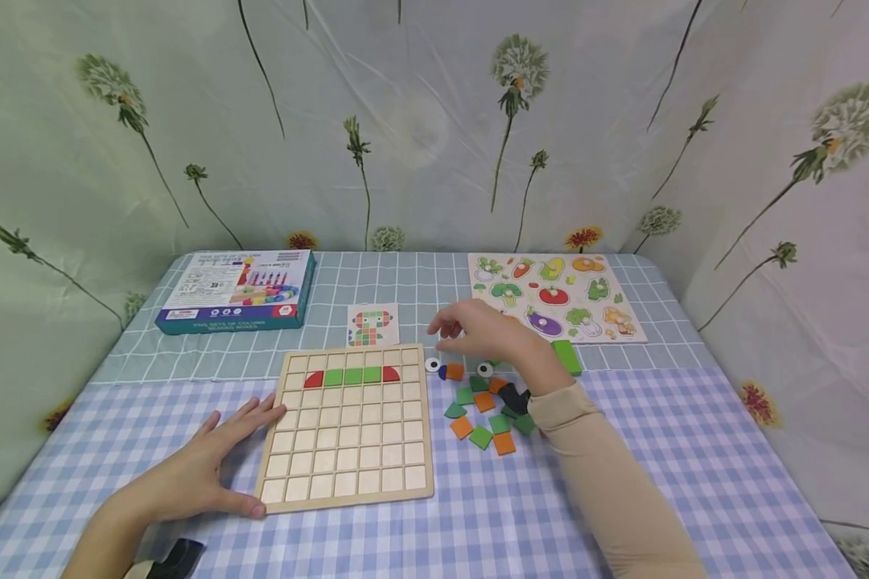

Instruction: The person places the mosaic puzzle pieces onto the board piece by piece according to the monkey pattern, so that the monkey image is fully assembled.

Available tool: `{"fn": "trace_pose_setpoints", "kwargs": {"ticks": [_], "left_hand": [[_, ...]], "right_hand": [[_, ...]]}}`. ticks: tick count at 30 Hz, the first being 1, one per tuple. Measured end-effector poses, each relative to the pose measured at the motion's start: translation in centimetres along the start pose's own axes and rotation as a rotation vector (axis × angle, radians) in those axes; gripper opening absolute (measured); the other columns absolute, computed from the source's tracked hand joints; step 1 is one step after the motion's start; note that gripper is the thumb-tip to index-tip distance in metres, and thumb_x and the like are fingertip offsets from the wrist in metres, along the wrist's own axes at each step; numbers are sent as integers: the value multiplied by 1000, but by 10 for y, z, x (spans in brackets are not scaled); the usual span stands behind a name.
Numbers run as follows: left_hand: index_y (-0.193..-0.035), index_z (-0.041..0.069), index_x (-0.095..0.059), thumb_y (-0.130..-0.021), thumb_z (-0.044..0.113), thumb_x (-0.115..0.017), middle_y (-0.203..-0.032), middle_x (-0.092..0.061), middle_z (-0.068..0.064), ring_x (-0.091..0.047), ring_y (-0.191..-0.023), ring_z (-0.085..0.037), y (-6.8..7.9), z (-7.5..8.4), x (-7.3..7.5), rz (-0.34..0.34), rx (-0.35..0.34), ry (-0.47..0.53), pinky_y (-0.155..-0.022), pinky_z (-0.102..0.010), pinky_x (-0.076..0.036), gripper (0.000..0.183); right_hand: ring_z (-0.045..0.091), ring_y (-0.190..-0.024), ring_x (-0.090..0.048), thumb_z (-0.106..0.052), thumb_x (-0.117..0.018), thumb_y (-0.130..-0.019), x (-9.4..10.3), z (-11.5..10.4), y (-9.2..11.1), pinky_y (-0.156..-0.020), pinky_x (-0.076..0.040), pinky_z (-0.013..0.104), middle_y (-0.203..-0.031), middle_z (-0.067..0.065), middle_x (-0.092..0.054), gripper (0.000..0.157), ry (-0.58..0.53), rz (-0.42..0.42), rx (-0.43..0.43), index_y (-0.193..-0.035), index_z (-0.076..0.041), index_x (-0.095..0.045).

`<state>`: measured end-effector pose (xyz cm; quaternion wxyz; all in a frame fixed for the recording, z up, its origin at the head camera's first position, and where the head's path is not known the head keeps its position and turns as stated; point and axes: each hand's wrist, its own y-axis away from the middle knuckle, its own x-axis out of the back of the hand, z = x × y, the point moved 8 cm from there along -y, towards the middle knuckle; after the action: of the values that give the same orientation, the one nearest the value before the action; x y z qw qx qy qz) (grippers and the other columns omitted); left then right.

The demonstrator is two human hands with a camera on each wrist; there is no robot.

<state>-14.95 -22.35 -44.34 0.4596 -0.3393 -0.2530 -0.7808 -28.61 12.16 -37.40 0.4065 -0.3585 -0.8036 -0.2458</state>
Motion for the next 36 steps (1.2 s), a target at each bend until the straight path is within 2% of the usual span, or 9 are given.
{"fn": "trace_pose_setpoints", "kwargs": {"ticks": [6, 11, 14, 22, 32, 36], "left_hand": [[-164, 25, -45, -60, 68, -95, -176, -33, -13, -22, -163, -52, 0, 1, 1, 0, 2, 2, -120, -86, -4, 123], [-164, 25, -45, -60, 69, -95, -176, -34, -12, -22, -163, -52, -1, 0, 1, -1, 11, -8, -120, -86, -5, 123], [-164, 26, -45, -60, 70, -95, -176, -34, -12, -22, -163, -52, -1, 0, 1, -2, 13, -13, -120, -86, -5, 124], [-164, 26, -45, -60, 69, -95, -177, -33, -11, -22, -163, -51, 0, 2, 1, -7, 14, -8, -120, -86, -4, 123], [-164, 27, -45, -60, 71, -95, -176, -34, -11, -22, -163, -51, 0, 1, 0, -8, 20, -13, -120, -87, -4, 123], [-164, 26, -46, -60, 70, -95, -176, -34, -12, -22, -163, -51, 0, 1, 0, -7, 21, -17, -120, -86, -4, 123]], "right_hand": [[20, -105, -68, -19, -76, -101, -9, 22, 10, -99, -61, 43, -115, 3, -78, 25, 3, -20, -103, -124, -11, -77], [17, -100, -69, -22, -80, -98, -18, 31, 15, -95, -62, 39, -109, 1, -79, 26, 44, -20, -112, -122, -12, -78], [17, -100, -70, -23, -81, -97, -23, 33, 16, -95, -63, 40, -111, 3, -79, 30, 36, -31, -111, -123, -9, -77], [19, -105, -70, -20, -83, -96, -33, 36, 19, -100, -62, 42, -123, 7, -78, 34, -19, -49, -176, -126, -6, -76], [15, -91, -65, -17, -84, -94, -36, 38, 18, -91, -63, 35, -103, 2, -76, 24, 14, -28, -196, -115, -9, -79], [15, -91, -66, -15, -84, -93, -37, 36, 19, -90, -63, 36, -102, 2, -76, 21, 22, -25, -177, -113, -9, -79]]}}
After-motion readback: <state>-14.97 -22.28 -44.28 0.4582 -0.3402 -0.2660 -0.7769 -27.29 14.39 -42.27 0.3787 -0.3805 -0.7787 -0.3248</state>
